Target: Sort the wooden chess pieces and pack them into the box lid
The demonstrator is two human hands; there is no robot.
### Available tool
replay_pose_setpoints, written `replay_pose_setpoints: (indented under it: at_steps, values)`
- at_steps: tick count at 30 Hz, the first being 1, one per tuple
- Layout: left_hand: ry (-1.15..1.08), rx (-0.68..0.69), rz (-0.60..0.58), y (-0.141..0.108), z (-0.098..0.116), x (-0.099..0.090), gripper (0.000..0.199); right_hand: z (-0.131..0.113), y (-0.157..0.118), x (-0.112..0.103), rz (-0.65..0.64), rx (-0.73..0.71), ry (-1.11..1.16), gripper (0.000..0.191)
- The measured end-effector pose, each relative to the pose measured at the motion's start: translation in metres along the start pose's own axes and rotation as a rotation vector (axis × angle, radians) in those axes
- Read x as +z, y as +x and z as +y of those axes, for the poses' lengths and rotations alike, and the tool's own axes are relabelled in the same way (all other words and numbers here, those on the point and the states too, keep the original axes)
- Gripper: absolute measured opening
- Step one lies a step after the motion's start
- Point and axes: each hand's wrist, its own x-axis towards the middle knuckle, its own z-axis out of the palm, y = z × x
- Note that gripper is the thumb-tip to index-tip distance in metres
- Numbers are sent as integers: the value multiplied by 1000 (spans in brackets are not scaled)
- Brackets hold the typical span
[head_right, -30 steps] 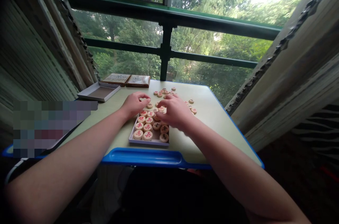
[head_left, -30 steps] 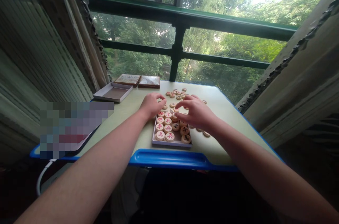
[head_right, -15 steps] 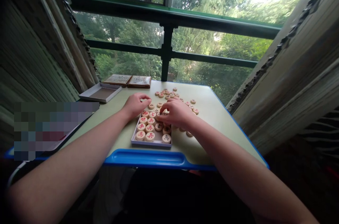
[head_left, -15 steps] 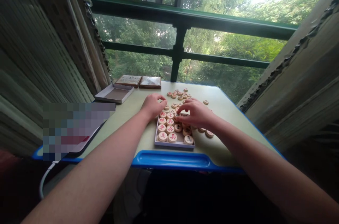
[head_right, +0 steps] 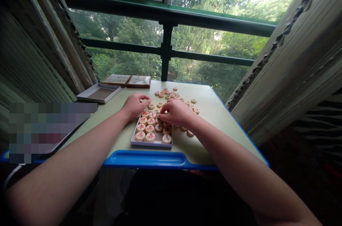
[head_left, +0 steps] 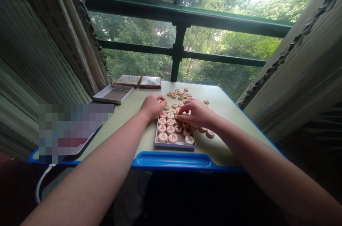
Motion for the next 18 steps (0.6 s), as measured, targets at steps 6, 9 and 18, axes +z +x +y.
replay_pose_setpoints:
  at_steps: [6,9,18]
  values:
    - [12,-1,-5,0,1,-1,21,-4,-3,-3,-4,-40,14,14]
    - [26,-11,-4,-1,2,-1,21,-6,-4,-4,-16,-39,20,11]
    - [-9,19,-4,2,-2,2,21,-5,-2,-4,-93,-7,-6,19]
